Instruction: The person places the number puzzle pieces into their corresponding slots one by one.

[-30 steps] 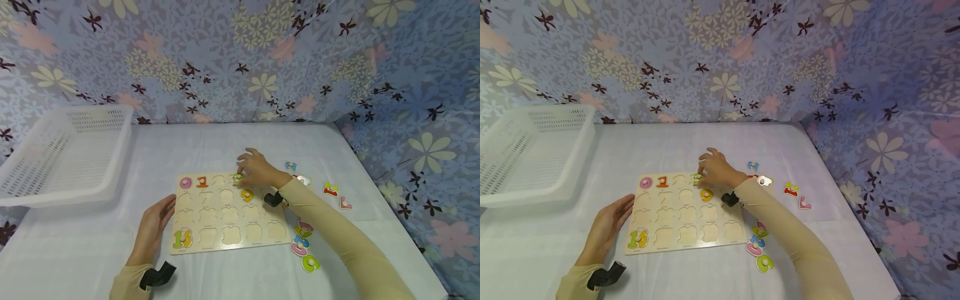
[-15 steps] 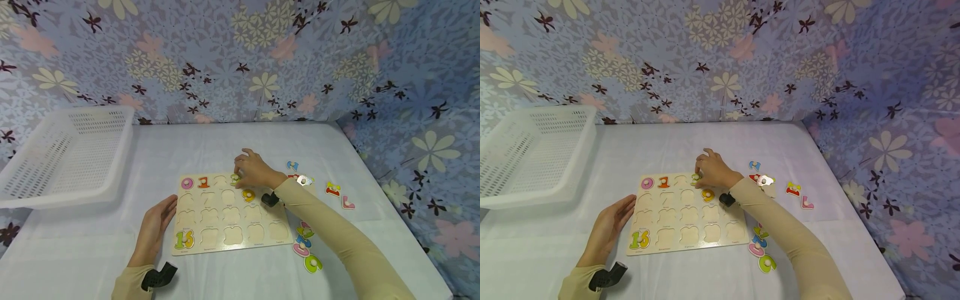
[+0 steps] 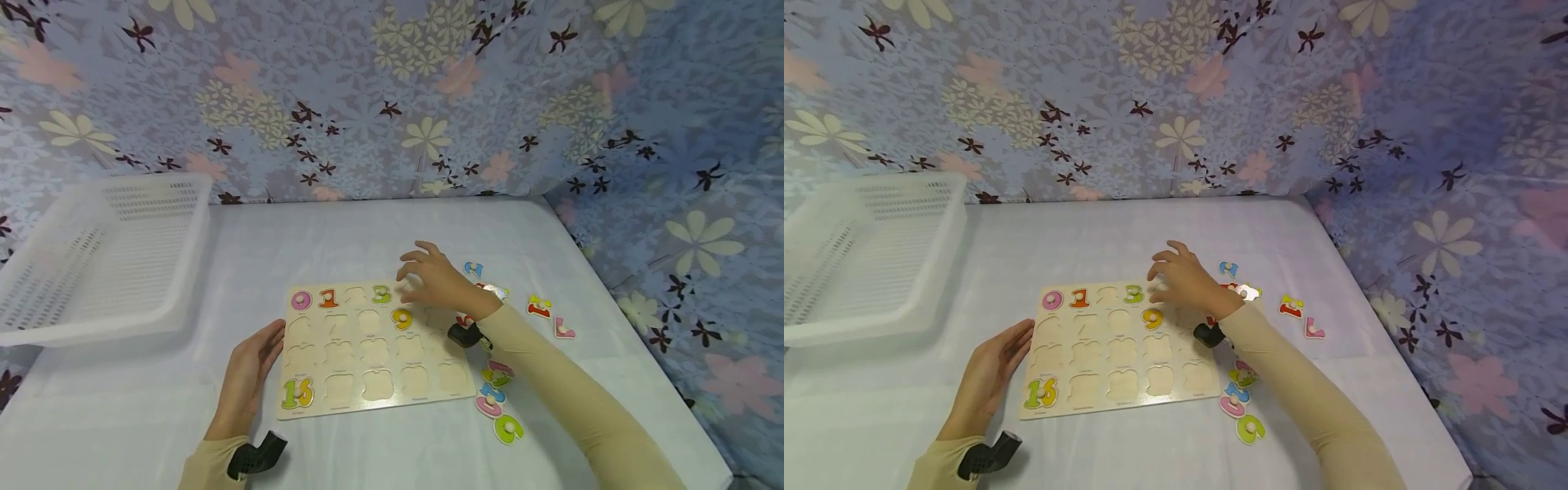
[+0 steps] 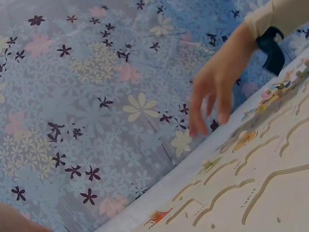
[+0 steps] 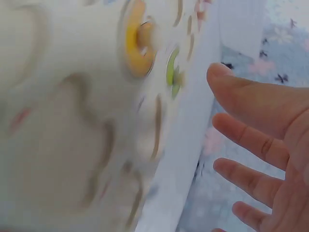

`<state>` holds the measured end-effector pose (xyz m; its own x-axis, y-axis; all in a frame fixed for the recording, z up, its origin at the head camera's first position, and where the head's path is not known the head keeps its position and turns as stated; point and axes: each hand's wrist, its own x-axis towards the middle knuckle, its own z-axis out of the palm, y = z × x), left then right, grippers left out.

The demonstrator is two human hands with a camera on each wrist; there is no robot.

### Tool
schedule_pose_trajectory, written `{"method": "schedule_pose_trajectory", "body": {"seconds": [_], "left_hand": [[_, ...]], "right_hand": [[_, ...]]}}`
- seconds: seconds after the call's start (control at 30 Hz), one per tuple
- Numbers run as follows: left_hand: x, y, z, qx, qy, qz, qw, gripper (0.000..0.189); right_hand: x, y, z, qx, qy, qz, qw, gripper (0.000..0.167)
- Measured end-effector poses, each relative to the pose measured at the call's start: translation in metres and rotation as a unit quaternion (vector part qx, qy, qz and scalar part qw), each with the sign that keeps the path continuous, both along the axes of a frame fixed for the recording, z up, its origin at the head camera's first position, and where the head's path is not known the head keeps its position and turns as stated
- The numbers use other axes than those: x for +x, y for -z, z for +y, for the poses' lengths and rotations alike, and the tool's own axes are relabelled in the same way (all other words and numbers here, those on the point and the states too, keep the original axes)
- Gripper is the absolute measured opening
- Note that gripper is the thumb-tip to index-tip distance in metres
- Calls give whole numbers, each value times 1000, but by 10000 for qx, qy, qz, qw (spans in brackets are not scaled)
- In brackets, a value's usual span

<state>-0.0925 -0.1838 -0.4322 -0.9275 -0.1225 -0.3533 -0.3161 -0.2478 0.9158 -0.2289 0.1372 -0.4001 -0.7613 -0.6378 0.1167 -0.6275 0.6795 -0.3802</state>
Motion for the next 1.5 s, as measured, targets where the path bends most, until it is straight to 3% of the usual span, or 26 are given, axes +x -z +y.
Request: {"method": "schedule_pose_trajectory", "body": {"seconds": [0.23, 0.43, 0.53, 0.77, 0.87, 1.0, 1.17, 1.33, 1.5], "left_hand": [[4, -1, -2, -6, 0, -16, 10000, 50], [4, 1, 0, -72, -26, 42, 10000, 49], [5, 0, 2, -70, -21, 46, 10000, 49], [4, -2, 3, -75, -7, 5, 10000, 49], [3, -1, 4, -75, -3, 14, 10000, 50], [3, 0, 5, -113, 1, 37, 9999, 50], [3, 0, 3, -150, -9, 35, 9999, 50], [2, 1, 3, -183, 26, -4, 9998, 51], [1, 1, 4, -168, 47, -19, 9998, 51]], "right_hand": [[24, 3, 71, -38, 624, -29, 9980, 34], [46, 2, 152, -1, 1683, -148, 9856, 36], [59, -1, 185, 46, 1962, -195, 9804, 39], [84, -2, 213, 34, 2229, -349, 9742, 40], [92, 3, 207, 67, 1884, -204, 9819, 41], [101, 9, 187, -44, 975, -233, 9950, 45], [107, 14, 162, -9, 156, -496, 9986, 52], [105, 15, 151, 178, -146, -286, 9993, 51], [106, 11, 149, 408, -119, -172, 9989, 40]]}}
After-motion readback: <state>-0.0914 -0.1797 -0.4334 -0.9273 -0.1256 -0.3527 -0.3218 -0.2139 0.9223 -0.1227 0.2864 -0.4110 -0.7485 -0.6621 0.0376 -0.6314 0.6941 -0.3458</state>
